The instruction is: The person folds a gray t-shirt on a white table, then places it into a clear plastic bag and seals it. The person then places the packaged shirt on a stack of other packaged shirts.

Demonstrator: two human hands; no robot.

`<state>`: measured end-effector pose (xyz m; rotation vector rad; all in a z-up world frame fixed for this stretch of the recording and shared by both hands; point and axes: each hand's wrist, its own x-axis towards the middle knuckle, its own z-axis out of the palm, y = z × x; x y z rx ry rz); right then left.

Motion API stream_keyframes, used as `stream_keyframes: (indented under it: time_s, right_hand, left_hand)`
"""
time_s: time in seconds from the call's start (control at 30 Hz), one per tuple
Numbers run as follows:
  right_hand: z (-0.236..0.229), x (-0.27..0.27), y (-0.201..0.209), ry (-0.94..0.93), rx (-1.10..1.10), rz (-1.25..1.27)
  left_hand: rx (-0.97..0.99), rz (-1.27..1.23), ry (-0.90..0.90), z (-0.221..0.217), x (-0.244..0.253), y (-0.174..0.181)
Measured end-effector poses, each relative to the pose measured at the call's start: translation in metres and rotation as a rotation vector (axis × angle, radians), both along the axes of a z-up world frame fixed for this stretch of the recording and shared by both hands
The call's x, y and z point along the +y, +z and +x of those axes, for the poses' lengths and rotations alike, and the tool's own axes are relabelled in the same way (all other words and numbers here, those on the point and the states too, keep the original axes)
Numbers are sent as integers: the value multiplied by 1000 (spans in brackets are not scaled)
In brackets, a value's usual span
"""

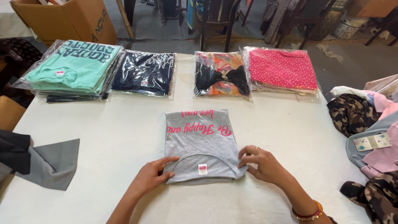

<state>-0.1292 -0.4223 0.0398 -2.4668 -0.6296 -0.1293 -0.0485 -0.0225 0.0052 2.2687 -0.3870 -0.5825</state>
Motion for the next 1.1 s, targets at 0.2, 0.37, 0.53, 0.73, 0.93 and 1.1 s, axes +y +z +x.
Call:
stream_keyframes:
  time_s: [0.2, 0.37, 0.53, 0.73, 0.93, 1.1]
  right_hand:
    - [1, 9, 20, -43, -39, 10]
    - [72, 63, 0, -97, -126, -48]
    - [151, 86, -69, -136, -29, -311]
    - [151, 45, -66, -332, 78, -453]
    - [148, 35, -71, -374, 61, -437]
    - [109, 25, -75, -336, 94, -468]
  left_hand:
    - [-309, 221, -66, 9, 1, 18]
    - [-783, 66, -81, 57, -66, 11]
    - [-904, 168, -118, 112, -118, -46]
    - [-656, 418, -85, 110, -113, -33]
    - [-579, 454, -135, 103, -107, -19]
    - [-546, 324, -321, 67, -78, -26]
